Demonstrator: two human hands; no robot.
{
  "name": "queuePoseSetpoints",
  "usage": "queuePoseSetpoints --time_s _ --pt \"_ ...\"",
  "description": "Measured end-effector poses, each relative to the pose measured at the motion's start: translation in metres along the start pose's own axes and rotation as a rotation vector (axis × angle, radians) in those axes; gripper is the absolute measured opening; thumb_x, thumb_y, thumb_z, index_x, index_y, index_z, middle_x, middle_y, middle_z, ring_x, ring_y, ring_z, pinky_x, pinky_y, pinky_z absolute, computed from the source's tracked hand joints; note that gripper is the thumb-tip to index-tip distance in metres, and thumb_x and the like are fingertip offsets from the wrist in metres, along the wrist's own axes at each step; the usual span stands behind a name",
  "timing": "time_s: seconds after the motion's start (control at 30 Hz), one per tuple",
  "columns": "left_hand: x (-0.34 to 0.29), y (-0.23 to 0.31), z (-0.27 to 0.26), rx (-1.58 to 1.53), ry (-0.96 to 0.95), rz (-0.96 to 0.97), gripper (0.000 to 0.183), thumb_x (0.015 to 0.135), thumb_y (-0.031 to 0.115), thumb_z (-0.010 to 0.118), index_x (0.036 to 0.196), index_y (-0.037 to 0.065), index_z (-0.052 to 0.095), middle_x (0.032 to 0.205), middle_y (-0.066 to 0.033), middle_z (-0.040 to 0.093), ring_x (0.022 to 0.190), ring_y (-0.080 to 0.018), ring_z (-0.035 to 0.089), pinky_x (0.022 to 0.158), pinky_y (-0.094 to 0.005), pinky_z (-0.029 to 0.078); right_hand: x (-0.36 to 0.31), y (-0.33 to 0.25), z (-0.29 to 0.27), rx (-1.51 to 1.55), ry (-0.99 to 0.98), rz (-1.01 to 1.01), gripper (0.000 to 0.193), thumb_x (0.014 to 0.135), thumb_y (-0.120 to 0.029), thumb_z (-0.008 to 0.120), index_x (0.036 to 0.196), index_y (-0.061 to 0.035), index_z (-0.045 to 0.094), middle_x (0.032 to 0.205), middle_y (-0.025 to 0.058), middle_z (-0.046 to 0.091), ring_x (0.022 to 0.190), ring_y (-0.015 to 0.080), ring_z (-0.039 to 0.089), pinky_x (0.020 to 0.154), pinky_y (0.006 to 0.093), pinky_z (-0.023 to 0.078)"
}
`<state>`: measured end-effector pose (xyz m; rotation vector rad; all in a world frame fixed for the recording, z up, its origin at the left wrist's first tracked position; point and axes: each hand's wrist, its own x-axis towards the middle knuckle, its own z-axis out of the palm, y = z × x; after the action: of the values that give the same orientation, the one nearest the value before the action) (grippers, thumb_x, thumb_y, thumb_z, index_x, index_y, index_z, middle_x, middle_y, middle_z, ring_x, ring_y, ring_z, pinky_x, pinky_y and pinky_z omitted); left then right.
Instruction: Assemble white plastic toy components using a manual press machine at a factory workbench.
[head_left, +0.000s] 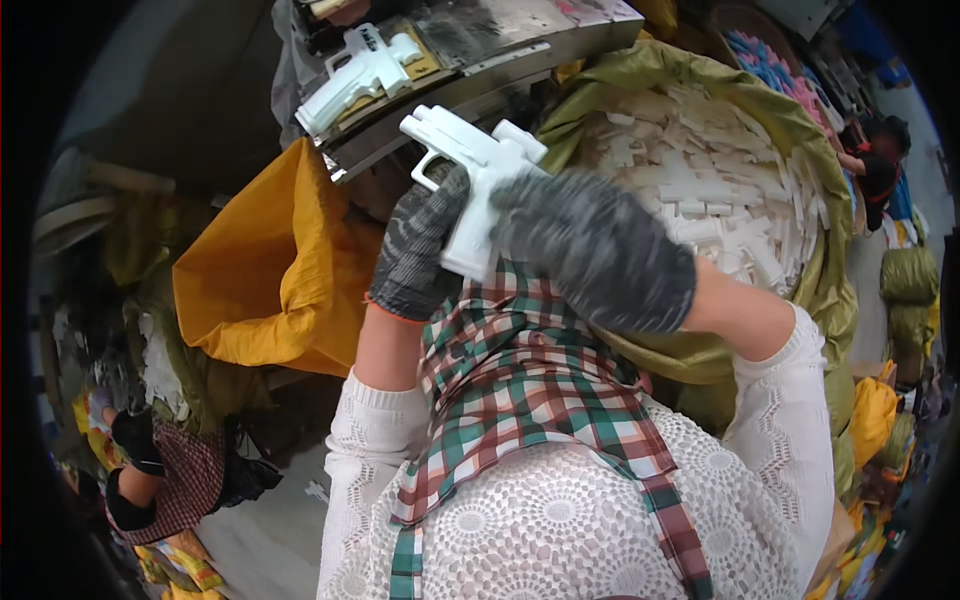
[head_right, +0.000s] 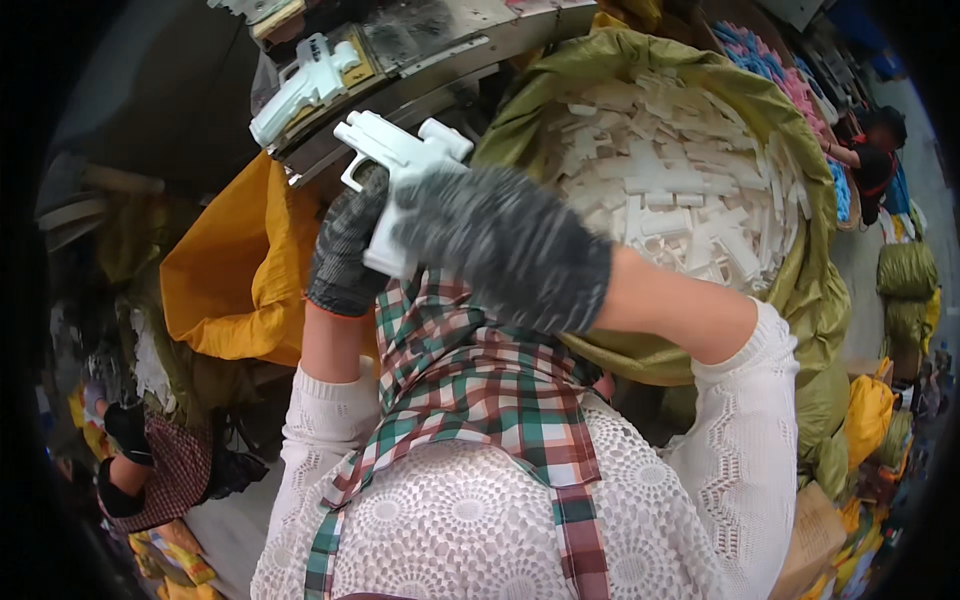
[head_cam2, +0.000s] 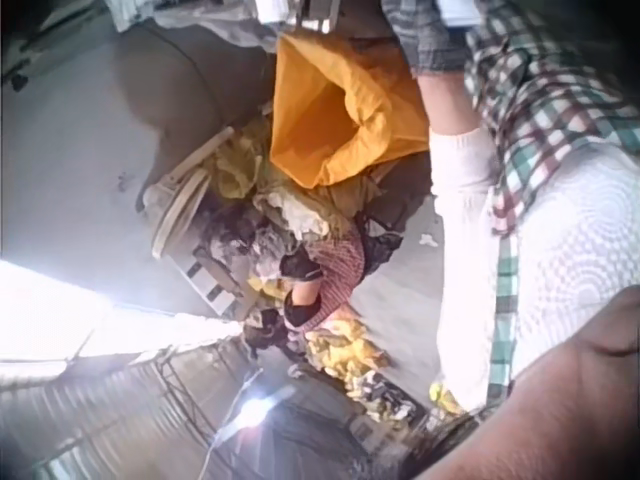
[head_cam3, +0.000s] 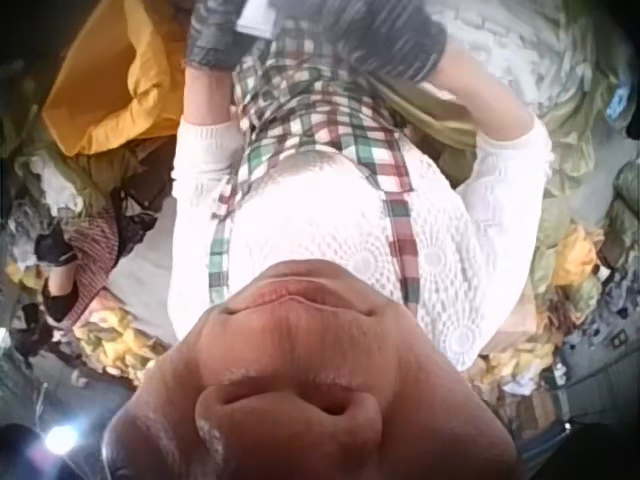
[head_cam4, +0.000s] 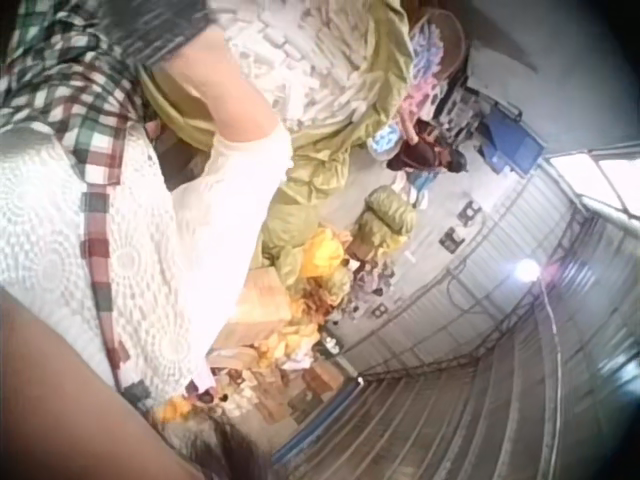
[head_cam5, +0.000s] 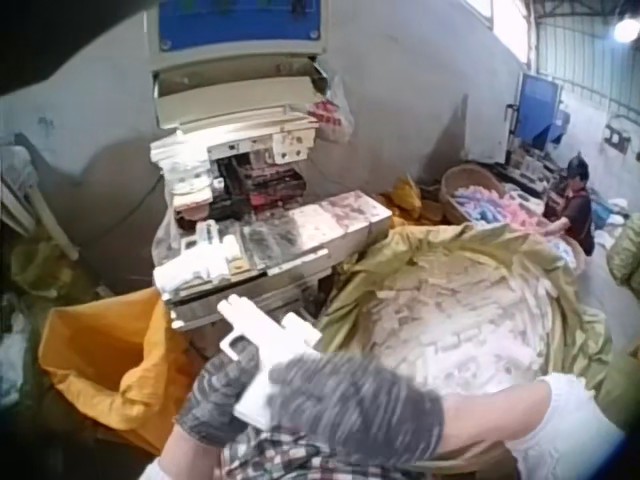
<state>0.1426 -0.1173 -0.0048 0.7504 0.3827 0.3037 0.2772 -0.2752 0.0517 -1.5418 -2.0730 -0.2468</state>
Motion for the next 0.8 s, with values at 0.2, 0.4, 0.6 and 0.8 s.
queuePoseSetpoints --time_s 0.2,0.4,0.6,0.8 --pt "-0.013 0.039 0.008 0.393 -0.111 -0.027 0.031 0.083 0.023 0.062 0.105 0.000 0.059 0.093 -0.0069 0.063 0.083 -0.0130 0.061 0.072 -0.0253 0.049 0.016 0.029 -0.018 0.093 -0.065 0.021 0.028 0.067 0.000 0.059 0.095 0.0012 0.057 0.106 0.0216 0.057 0.098 0.0355 0.055 0.088 0.0427 0.045" --pt "0.034 0.086 0.014 1.097 0.424 1.052 0.028 0.090 0.023 0.053 0.108 0.003 0.059 0.097 -0.0139 0.064 0.091 -0.0228 0.061 0.082 -0.0355 0.047 0.024 0.059 -0.030 0.317 0.073 0.179 0.032 0.075 -0.008 0.067 0.105 -0.0044 0.057 0.095 0.0113 0.060 0.086 0.0216 0.059 0.077 0.0326 0.049" --pt "0.055 0.145 -0.021 2.203 0.417 0.560 0.051 0.079 0.039 0.059 0.122 0.013 0.049 0.104 -0.0215 0.057 0.096 -0.0388 0.055 0.087 -0.0440 0.043 0.053 0.073 -0.022 0.223 0.072 0.357 0.046 0.072 -0.011 0.070 0.115 -0.0096 0.054 0.103 0.0101 0.061 0.092 0.0207 0.060 0.080 0.0334 0.049" --pt "0.013 0.098 -0.050 2.103 0.685 0.865 0.053 0.073 0.016 0.065 0.121 0.005 0.046 0.108 -0.0191 0.054 0.099 -0.0357 0.051 0.083 -0.0428 0.042 0.083 0.118 0.019 0.401 0.199 0.167 0.041 0.074 -0.016 0.068 0.113 -0.0092 0.058 0.111 0.0091 0.060 0.097 0.0209 0.059 0.083 0.0320 0.048"
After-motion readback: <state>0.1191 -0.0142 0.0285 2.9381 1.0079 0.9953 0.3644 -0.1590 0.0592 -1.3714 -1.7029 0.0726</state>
